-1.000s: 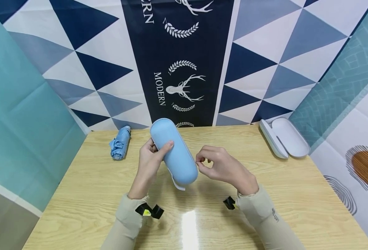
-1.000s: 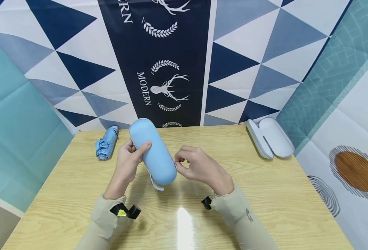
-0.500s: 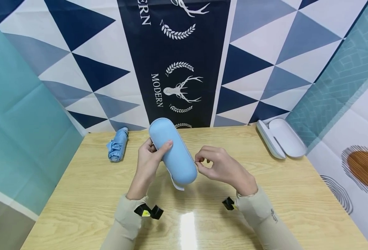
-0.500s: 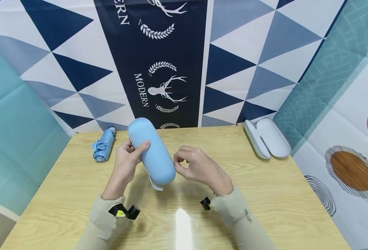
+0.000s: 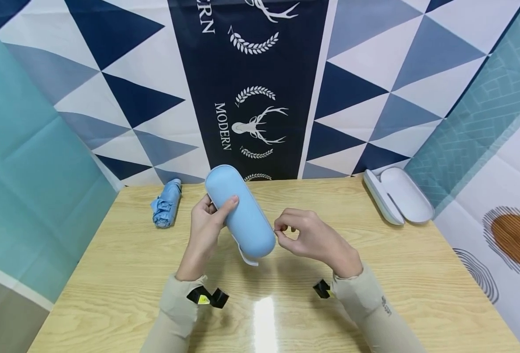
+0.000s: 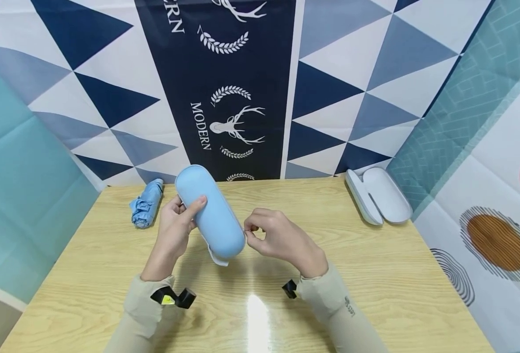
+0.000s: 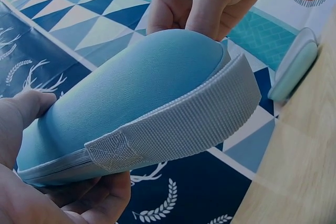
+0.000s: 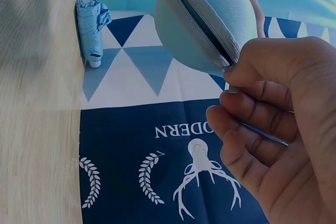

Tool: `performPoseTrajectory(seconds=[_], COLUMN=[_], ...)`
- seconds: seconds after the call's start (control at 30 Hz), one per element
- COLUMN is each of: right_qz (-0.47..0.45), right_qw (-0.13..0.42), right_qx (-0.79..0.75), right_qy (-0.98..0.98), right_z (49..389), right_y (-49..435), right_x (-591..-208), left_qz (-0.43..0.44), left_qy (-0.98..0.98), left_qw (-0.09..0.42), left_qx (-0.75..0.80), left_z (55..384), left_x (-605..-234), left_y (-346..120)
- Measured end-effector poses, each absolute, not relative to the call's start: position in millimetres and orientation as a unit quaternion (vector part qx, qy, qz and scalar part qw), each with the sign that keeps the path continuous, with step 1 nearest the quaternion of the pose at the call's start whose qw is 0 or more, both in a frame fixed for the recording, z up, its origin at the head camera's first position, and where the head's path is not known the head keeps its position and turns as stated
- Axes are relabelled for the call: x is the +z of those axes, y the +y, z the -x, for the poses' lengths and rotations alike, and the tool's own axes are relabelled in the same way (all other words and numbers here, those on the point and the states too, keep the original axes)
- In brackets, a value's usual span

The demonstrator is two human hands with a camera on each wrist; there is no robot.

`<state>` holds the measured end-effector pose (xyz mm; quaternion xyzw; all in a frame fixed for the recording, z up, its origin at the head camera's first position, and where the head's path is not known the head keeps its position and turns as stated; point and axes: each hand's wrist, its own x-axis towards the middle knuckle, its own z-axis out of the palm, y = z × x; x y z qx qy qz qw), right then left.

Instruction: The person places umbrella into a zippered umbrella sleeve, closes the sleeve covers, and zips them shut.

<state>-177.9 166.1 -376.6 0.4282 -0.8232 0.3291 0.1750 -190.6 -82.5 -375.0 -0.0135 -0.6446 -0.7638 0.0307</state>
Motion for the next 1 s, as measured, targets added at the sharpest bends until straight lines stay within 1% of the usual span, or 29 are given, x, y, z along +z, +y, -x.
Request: performPoseTrajectory(seconds=[1.0], right_qz=[-0.429], right_qw=[0.166], right_qx=[0.334], right_qy=[-0.823], right_z=[179.1], right_y=[167.4], right_x=[-380.0], left_qz=[0.006], left_qy=[-0.639], left_qw=[0.049], left_qx=[-0.768], left_z=[191.0], left_x=[-373.3], left_y=[-85.0])
